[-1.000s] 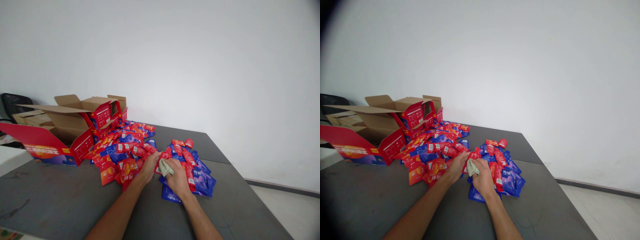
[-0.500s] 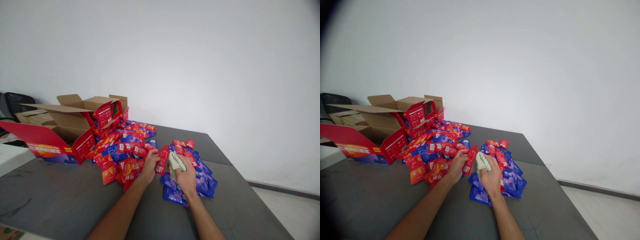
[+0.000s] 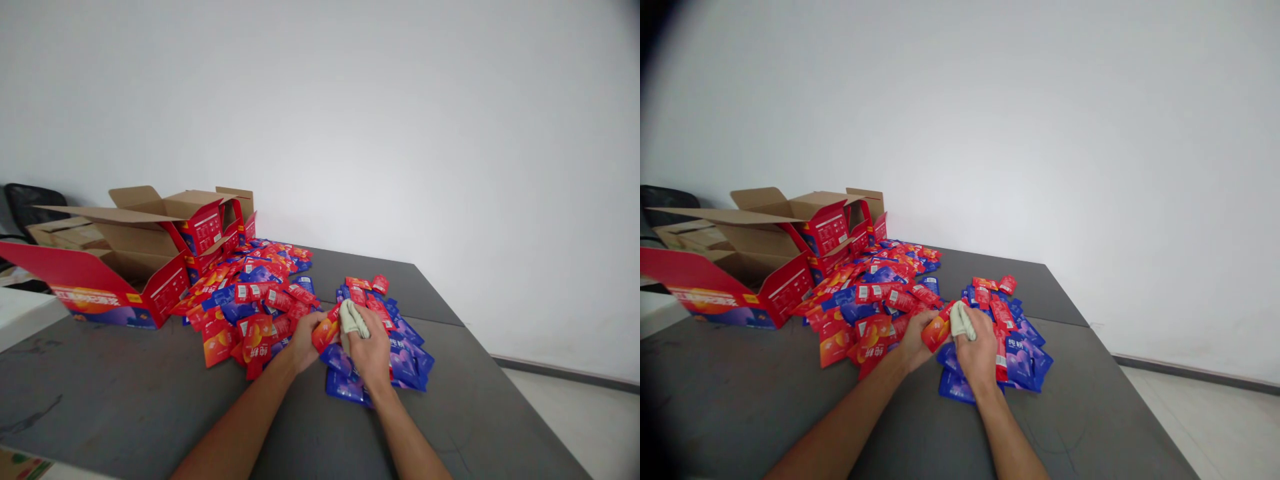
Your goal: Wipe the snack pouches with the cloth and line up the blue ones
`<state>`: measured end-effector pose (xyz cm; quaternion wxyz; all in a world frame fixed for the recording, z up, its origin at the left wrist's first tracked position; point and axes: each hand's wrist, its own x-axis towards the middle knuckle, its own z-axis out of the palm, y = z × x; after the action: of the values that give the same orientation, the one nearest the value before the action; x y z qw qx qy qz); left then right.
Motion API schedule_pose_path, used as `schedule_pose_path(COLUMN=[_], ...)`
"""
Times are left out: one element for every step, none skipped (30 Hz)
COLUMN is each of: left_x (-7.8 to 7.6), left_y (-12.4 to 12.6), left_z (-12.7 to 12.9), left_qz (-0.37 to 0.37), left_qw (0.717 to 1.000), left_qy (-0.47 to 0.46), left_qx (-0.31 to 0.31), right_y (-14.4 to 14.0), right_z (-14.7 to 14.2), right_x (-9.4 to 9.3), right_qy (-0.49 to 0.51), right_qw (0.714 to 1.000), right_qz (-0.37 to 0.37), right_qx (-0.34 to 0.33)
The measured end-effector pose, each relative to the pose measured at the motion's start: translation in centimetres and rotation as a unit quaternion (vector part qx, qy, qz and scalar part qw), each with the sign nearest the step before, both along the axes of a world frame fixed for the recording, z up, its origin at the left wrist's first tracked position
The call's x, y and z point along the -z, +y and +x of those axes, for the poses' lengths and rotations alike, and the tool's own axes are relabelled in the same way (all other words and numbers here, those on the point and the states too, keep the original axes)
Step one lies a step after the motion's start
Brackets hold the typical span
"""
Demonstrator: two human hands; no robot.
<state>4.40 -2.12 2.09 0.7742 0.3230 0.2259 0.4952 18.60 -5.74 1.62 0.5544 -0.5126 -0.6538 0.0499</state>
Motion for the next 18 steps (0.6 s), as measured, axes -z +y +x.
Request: schedule_pose_path(left_x=[0.2, 0.3, 0.5, 0.6, 0.7, 0.7, 0.8, 0.9, 1.0, 1.1, 1.1, 1.2, 1.2, 1.3, 1.3, 1.3, 1.4, 1.5], left_y=[-0.1, -0.2, -0.2, -0.3, -0.2, -0.1, 0.1, 0.3, 0.6, 0.9, 1.2, 1.5, 1.8, 2.1, 2.4, 2.7, 2.9, 3.1], left_z=[0.2, 0.5, 0.7, 0.8, 0.9, 1.0, 0.9, 0.7, 0.5, 0.1, -0.3, -0.7, -1.2, -1.8, -2.3, -2.8, -3.3, -3.7], left_qz=[0.007, 0.012, 0.017, 0.022, 0.027, 0.033, 0.042, 0.058, 0.081, 0.11, 0.143, 0.178, 0.213, 0.244, 0.27, 0.29, 0.301, 0.305], left_qw=[1.0, 0.999, 0.999, 0.999, 0.999, 0.999, 0.997, 0.993, 0.986, 0.975, 0.959, 0.935, 0.905, 0.867, 0.823, 0.776, 0.73, 0.691], left_qy=[-0.001, -0.002, 0.001, 0.012, 0.026, 0.042, 0.061, 0.086, 0.118, 0.159, 0.206, 0.258, 0.312, 0.365, 0.414, 0.458, 0.497, 0.529], left_qx=[0.023, 0.042, 0.048, 0.036, 0.018, -0.005, -0.031, -0.056, -0.083, -0.109, -0.135, -0.163, -0.196, -0.236, -0.278, -0.322, -0.359, -0.388], right_y=[0.2, 0.3, 0.4, 0.4, 0.4, 0.3, 0.2, 0.1, 0.0, -0.1, -0.1, -0.1, 0.0, 0.1, 0.3, 0.5, 0.7, 0.9], right_z=[0.4, 0.6, 0.8, 0.8, 0.7, 0.6, 0.4, 0.2, 0.0, -0.2, -0.3, -0.4, -0.3, -0.1, 0.1, 0.5, 0.9, 1.4], right_x=[-0.1, -0.1, -0.2, -0.1, -0.1, -0.1, 0.0, 0.0, 0.0, 0.0, 0.0, 0.0, 0.0, 0.0, 0.0, 0.0, -0.1, -0.1], right_qy=[0.01, 0.015, 0.014, 0.01, 0.003, -0.004, -0.011, -0.018, -0.024, -0.029, -0.033, -0.035, -0.033, -0.025, -0.015, -0.004, 0.008, 0.017], right_qw=[1.0, 0.999, 0.999, 1.0, 1.0, 0.999, 0.998, 0.995, 0.992, 0.99, 0.988, 0.989, 0.991, 0.994, 0.996, 0.998, 0.998, 0.997], right_qz=[-0.001, -0.003, -0.005, -0.007, -0.012, -0.019, -0.028, -0.04, -0.051, -0.06, -0.067, -0.072, -0.074, -0.073, -0.07, -0.067, -0.063, -0.059], right_qx=[0.022, 0.032, 0.029, 0.016, -0.004, -0.03, -0.058, -0.087, -0.111, -0.127, -0.133, -0.127, -0.108, -0.081, -0.049, -0.017, 0.014, 0.043])
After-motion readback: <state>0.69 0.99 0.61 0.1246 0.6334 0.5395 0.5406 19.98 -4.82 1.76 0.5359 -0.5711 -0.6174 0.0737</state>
